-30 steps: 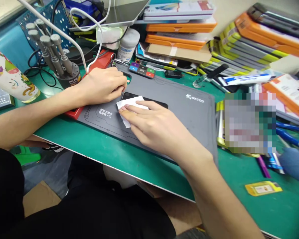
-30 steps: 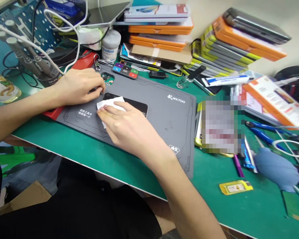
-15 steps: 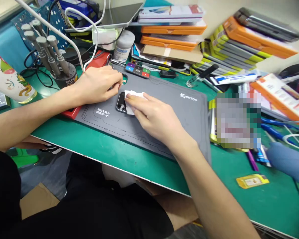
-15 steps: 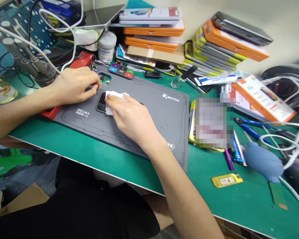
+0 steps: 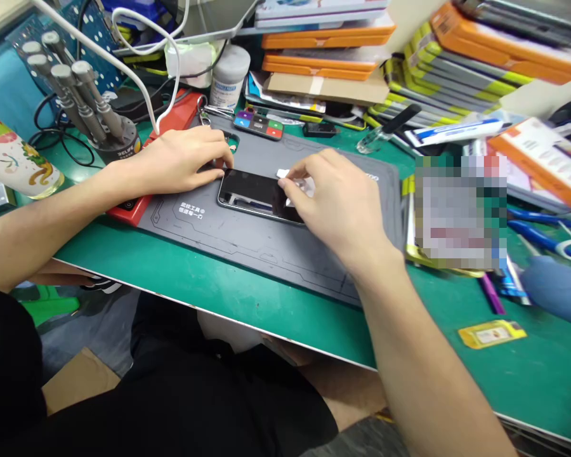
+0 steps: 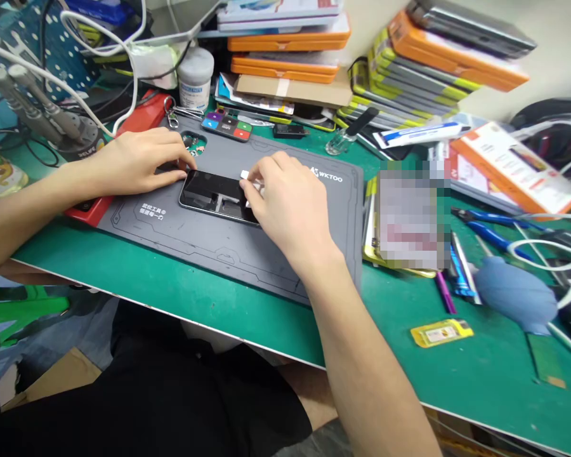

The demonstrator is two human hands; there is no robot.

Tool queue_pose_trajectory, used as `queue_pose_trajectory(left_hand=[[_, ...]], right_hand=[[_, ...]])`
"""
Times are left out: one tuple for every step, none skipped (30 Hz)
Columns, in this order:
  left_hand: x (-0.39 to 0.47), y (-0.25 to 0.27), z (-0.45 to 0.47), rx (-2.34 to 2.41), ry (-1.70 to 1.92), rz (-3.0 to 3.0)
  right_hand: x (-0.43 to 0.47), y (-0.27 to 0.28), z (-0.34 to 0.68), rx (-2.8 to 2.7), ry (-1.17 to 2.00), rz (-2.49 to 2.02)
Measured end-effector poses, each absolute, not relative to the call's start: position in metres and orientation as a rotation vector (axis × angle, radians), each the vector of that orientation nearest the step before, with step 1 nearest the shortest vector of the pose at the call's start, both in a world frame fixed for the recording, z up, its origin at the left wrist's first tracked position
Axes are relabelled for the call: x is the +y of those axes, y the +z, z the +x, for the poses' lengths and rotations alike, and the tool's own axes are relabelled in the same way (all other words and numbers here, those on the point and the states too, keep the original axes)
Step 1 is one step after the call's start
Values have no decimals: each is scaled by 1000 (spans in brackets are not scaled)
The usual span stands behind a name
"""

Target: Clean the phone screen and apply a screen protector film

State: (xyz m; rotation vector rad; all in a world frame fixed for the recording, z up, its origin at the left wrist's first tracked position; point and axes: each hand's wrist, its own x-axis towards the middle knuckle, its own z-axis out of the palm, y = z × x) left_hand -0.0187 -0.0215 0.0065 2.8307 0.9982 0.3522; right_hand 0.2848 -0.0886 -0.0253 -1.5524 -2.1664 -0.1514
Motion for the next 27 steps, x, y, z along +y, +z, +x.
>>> queue_pose_trajectory(left_hand=[[-22, 7, -19, 995, 361, 2824], [-22, 8, -18, 993, 368, 2818], [-23, 8, -18, 991, 369, 2815], [-23, 9, -18, 988, 367, 2814], [-23, 9, -18, 987, 364, 2813], [-23, 9, -18, 986, 359, 2809], [-22, 9, -18, 985, 353, 2799], [-19, 8, -18, 987, 349, 2780], [-16, 7, -18, 991, 345, 2752], [-12, 6, -17, 998, 338, 2717], [-8, 4, -16, 1007, 327, 2678], [-2, 2, -15, 1023, 313, 2639], [4, -1, -13, 1036, 290, 2609], [10, -3, -12, 1036, 253, 2590], [16, -5, -10, 1027, 216, 2578], [21, -6, -9, 1013, 182, 2569], [25, -7, -8, 999, 154, 2564], [29, -7, -7, 987, 131, 2565], [31, -7, -6, 978, 112, 2571], [33, -6, -5, 975, 98, 2582], [33, -5, -4, 980, 91, 2595], [33, -3, -4, 990, 90, 2609], [32, -2, -4, 1003, 96, 2621], [31, -2, -4, 1016, 108, 2629], [30, -1, -4, 1026, 124, 2633], [30, -1, -4, 1031, 141, 2633], [29, -2, -5, 1033, 154, 2631]], right_hand=[[-88, -27, 284, -2170, -124, -1552], [-86, -29, 284, -2172, -97, -1550], [-85, -31, 283, -2176, -74, -1544], [-83, -32, 284, -2182, -58, -1534], [-81, -33, 284, -2188, -47, -1521], [-79, -35, 284, -2195, -37, -1507], [-76, -36, 285, -2202, -26, -1496], [-74, -36, 286, -2206, -13, -1490], [-72, -37, 287, -2208, -2, -1487], [-71, -37, 287, -2208, 6, -1487], [-70, -37, 287, -2208, 10, -1487], [-70, -37, 288, -2207, 13, -1488], [-70, -37, 288, -2205, 17, -1488], [-70, -37, 288, -2203, 23, -1490], [-71, -37, 288, -2199, 30, -1492], [-71, -38, 288, -2194, 37, -1493], [-71, -38, 288, -2191, 41, -1492], [-71, -38, 287, -2189, 40, -1489], [-71, -38, 287, -2190, 37, -1484], [-70, -39, 287, -2193, 31, -1477], [-70, -39, 287, -2201, 25, -1470], [-70, -39, 287, -2209, 17, -1464], [-69, -39, 287, -2215, 8, -1459], [-69, -39, 287, -2219, -3, -1457], [-69, -39, 287, -2222, -13, -1455], [-69, -38, 287, -2223, -22, -1455], [-69, -38, 287, -2223, -29, -1457]])
